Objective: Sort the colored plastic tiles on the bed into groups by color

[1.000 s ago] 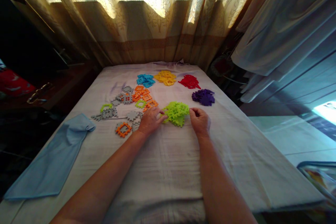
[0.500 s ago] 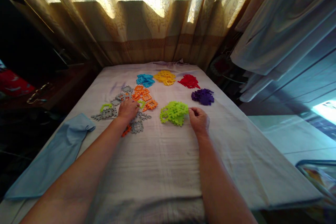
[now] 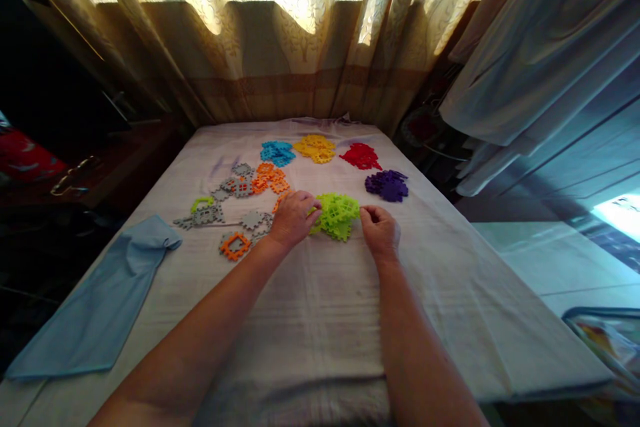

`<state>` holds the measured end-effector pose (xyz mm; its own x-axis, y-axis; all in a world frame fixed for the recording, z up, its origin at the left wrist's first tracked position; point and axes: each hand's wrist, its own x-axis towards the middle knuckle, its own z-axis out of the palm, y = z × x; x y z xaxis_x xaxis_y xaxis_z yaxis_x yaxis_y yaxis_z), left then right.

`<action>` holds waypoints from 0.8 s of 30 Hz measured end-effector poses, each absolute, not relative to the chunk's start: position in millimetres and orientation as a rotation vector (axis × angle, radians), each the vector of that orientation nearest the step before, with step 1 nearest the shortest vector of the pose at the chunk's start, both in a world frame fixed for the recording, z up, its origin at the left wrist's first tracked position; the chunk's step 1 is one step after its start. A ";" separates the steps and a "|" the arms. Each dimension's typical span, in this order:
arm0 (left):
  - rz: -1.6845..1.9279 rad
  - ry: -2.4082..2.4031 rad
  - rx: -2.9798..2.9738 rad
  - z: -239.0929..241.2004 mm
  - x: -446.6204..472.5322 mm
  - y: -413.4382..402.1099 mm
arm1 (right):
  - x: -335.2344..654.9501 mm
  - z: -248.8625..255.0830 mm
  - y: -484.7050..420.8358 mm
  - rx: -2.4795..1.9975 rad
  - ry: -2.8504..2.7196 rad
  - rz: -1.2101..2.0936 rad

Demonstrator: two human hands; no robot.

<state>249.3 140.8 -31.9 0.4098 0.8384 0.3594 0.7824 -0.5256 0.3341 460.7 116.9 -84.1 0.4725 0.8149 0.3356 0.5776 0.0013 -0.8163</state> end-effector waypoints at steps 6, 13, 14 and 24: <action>0.688 1.414 2.564 -37.0 276.5 136.1 | 463.4 -86.6 119.2 -1.681 -1.207 0.299; 0.720 1.528 2.586 -40.9 225.8 145.0 | 465.6 -90.2 119.9 -1.673 -1.234 0.308; 0.701 1.611 2.572 -40.2 207.5 149.0 | 465.3 -90.0 119.6 -1.672 -1.232 0.311; -0.061 2.581 1.875 -21.6 37.5 177.3 | 459.1 -88.0 117.9 -1.699 -1.210 0.300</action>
<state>37.5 177.3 -21.6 -0.3087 0.9510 0.0171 0.9491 0.3092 -0.0600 459.1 117.9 -88.0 0.4708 0.8222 0.3200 0.5771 -0.0126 -0.8166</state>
